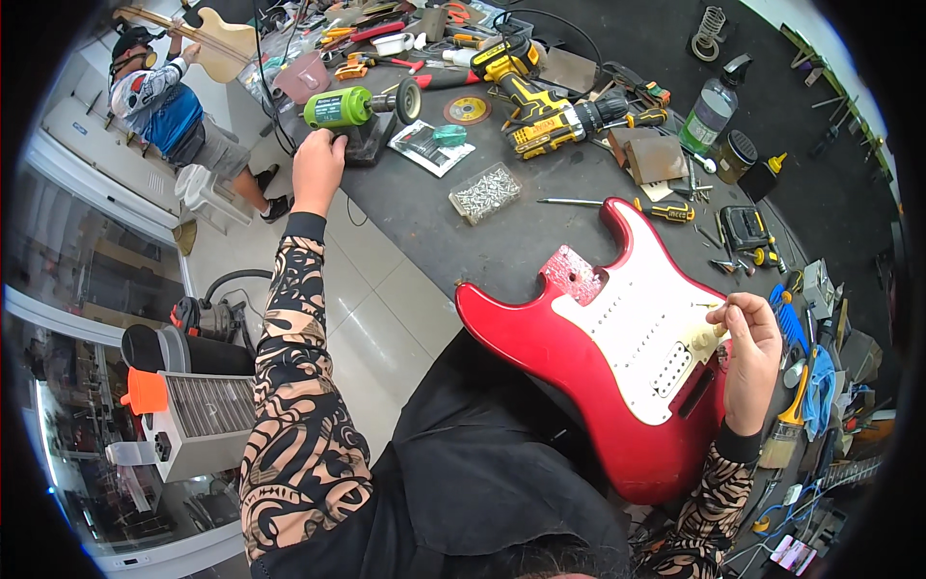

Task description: The person sands a small wooden block, then handles small metal hardware and screws on a red electric guitar body. They use a brush to clean the guitar's pickguard area and assemble a metal bridge component with screws and springs, repeatedly adjusting and inspecting the parts.

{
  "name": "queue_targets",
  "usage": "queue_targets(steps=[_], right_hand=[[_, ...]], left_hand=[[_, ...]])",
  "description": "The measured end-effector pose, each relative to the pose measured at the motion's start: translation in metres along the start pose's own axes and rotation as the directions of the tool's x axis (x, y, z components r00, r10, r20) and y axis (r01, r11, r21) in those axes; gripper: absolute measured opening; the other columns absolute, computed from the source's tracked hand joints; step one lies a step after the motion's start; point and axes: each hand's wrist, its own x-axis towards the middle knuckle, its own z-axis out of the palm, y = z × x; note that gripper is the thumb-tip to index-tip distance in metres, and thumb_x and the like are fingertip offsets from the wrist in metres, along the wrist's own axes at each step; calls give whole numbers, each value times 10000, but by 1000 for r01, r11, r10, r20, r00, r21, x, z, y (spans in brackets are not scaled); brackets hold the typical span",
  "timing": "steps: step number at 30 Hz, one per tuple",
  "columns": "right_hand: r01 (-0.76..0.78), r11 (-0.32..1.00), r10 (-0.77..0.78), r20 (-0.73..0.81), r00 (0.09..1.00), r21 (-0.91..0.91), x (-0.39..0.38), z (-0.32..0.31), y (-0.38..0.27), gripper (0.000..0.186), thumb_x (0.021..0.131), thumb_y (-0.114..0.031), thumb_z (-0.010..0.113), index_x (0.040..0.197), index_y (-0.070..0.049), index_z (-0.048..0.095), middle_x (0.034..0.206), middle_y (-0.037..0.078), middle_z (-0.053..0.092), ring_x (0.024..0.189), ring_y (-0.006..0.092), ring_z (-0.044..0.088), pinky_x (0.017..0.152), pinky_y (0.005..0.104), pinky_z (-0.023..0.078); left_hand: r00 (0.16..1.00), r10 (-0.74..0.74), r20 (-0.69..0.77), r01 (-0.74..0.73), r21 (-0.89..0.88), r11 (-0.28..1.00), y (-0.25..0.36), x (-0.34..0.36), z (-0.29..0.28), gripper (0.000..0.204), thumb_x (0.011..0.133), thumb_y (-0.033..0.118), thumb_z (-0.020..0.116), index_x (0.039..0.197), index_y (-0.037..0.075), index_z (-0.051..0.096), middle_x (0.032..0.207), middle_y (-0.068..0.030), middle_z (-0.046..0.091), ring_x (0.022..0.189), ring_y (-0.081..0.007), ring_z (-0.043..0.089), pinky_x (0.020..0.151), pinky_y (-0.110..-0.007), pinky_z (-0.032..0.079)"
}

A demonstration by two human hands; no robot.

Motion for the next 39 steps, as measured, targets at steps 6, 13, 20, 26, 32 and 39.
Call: queue_targets(steps=[6,13,20,26,32,39], right_hand=[[10,1000,-10,-2,1000,29,0,1,1,140,1106,-123,672,1184,-8,682,1035,46,704,988,151,699,911,296,514],[17,999,-15,-50,999,29,0,-1,1,123,1113,-124,659,1160,-13,680,1014,37,683,960,128,657,911,282,502],[-41,999,44,-132,990,23,-4,-10,-1,142,1118,-131,648,1166,-3,685,999,34,687,962,123,651,903,284,502],[74,997,-73,-126,989,10,7,-20,4,190,1157,-159,599,1158,21,662,951,35,678,909,123,664,870,277,520],[18,995,1,-192,981,98,-4,-49,6,226,1177,-213,560,1092,-30,661,949,-3,650,883,87,625,823,235,484],[31,997,-10,-304,953,65,-9,-84,21,268,1161,-166,571,1297,16,713,978,-9,660,894,78,622,873,232,508]], left_hand=[[977,-205,52,203,43,978,-6,6,2,525,1111,444,556,918,1,761,933,-273,755,954,-493,729,861,-578,560],[986,-130,100,123,73,990,5,-2,-12,326,1031,359,683,1119,47,719,1117,-250,756,1049,-458,727,862,-564,568],[976,-184,119,179,51,983,8,7,-4,470,1062,462,603,1006,17,742,1048,-276,750,1027,-510,701,867,-595,548],[985,-144,96,143,17,990,-15,-5,5,479,1100,455,588,1008,8,733,1009,-289,733,994,-524,692,820,-585,531],[991,-55,-124,2,-395,919,112,-39,-58,309,1108,202,702,914,-34,657,754,-64,595,696,-153,520,668,-344,450],[942,331,60,-148,-809,569,291,-54,-93,122,1101,49,645,1003,-22,637,864,-23,589,788,-99,512,716,-278,433]])
